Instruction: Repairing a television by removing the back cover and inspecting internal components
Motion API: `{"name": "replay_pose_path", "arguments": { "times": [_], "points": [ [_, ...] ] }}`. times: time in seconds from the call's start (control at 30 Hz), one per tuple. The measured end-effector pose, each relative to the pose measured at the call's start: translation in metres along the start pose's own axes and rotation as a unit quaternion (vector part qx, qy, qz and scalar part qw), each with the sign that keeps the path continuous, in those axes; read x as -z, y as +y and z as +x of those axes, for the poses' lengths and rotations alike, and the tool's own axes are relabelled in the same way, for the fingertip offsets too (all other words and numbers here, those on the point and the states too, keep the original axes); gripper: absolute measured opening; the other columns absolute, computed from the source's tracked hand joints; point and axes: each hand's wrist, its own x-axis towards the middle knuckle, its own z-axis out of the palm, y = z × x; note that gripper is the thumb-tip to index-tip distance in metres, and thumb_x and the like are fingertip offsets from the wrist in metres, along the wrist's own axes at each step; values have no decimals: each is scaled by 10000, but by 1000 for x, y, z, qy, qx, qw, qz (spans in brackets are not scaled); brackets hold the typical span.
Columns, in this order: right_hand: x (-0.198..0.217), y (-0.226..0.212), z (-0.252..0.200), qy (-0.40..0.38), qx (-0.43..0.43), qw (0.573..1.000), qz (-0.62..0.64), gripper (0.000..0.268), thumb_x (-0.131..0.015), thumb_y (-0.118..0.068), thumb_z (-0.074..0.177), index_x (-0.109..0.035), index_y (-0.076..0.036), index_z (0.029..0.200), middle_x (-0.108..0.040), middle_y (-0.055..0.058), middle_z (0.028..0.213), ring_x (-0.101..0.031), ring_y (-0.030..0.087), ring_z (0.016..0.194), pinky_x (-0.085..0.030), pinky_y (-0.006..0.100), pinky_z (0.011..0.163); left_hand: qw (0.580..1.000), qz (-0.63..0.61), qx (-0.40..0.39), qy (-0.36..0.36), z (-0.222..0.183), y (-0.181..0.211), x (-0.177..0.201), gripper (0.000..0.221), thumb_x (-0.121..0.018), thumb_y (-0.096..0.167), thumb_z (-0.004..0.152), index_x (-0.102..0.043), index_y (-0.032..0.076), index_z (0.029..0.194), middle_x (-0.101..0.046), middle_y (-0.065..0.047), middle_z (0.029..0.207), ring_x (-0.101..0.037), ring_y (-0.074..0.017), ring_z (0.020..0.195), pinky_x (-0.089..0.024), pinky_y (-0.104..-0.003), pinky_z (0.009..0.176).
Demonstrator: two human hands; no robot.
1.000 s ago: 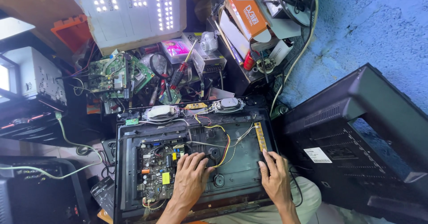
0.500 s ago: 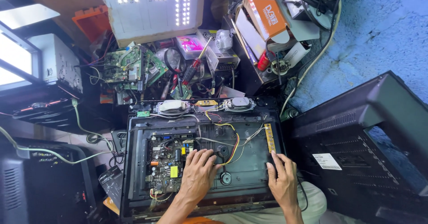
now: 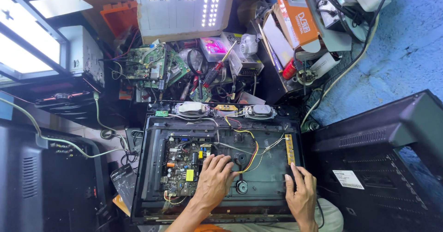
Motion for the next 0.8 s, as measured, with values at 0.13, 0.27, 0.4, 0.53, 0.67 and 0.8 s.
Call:
{"name": "replay_pose_path", "arguments": {
  "times": [0.13,0.27,0.4,0.53,0.67,0.8],
  "points": [
    [-2,2,-1,1,-4,1000,-3,402,-660,-201,935,-684,-53,1309,-623,141,1223,-603,275,1011,-531,376,859,1000,-1,2,-4,-1,0,0,279,-685,320,935,-692,77,1071,-650,-82,1272,-565,-264,1222,-319,-459,1123],
    [-7,8,-4,3,1,1000,-11,404,-657,-212,944,-684,-52,1314,-622,133,1215,-596,253,1001,-528,356,852,1000,-15,3,-2,0,1,3,287,-692,314,930,-703,62,1065,-651,-99,1267,-569,-275,1220,-326,-466,1122],
    [-8,9,-4,-1,-6,1000,-15,404,-644,-229,953,-685,-54,1315,-618,140,1216,-593,260,1006,-533,362,852,1000,-18,3,-1,0,1,4,281,-694,302,929,-702,57,1067,-650,-104,1265,-569,-279,1219,-326,-467,1121],
    [-10,12,-5,0,-1,1000,-15,403,-640,-229,958,-681,-57,1320,-616,145,1213,-593,261,1003,-533,366,855,1000,-6,4,-4,0,1,1,280,-694,304,928,-701,64,1072,-650,-96,1271,-567,-277,1226,-326,-470,1125],
    [-10,10,-5,2,-2,1000,-19,397,-645,-226,955,-688,-47,1307,-619,148,1203,-596,265,995,-539,369,847,1000,-10,2,2,1,2,4,275,-689,304,929,-691,65,1065,-646,-96,1268,-568,-281,1222,-331,-476,1120],
    [-7,5,-4,8,0,1000,-17,394,-650,-207,951,-689,-47,1309,-620,143,1219,-592,271,1018,-524,378,885,1000,-15,3,3,1,3,6,268,-694,296,927,-692,67,1066,-645,-94,1261,-570,-276,1220,-333,-471,1117]
  ]
}}
